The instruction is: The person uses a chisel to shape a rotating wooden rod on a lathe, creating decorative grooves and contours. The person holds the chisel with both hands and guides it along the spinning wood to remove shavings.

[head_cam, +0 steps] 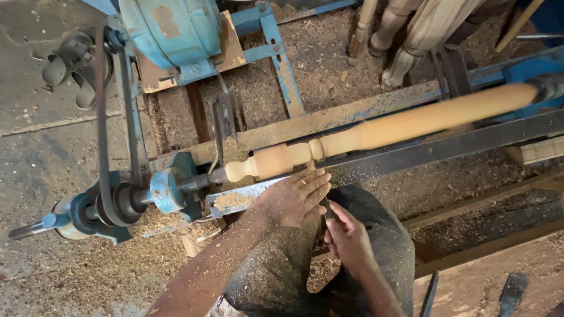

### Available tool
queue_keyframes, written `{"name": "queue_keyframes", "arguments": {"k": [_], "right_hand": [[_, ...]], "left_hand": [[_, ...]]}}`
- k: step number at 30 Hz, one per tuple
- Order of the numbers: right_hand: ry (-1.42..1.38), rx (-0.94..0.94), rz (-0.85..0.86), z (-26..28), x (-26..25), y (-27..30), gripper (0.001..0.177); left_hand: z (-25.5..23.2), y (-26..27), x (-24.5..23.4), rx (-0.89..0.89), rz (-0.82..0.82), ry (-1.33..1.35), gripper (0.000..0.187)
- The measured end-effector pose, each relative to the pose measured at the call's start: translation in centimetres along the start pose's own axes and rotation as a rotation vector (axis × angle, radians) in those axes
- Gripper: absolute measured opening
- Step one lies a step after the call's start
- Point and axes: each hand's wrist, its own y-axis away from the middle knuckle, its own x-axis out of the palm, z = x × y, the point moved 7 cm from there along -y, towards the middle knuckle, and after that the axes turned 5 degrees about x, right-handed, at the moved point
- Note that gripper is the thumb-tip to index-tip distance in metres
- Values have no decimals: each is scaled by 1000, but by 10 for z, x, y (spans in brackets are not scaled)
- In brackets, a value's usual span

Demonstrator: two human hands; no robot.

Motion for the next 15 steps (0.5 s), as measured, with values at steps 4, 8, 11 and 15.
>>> {"name": "queue_keyframes", "arguments": {"k": [4,8,11,15], "right_hand": [[80,-41,35,8,-18,-6,55],[239,-58,2,14,-42,-4,51],[440,-188,-78,29,-67,1,47],[1018,-465,-283,53,-95,29,40]], "left_hand": [[-4,-3,1,16,107,-79,65],[-12,-14,-9,66,151,5,63],[-28,-26,-6,57,344,-22,71],[-59,-55,-30,-17,99,-75,59]]}}
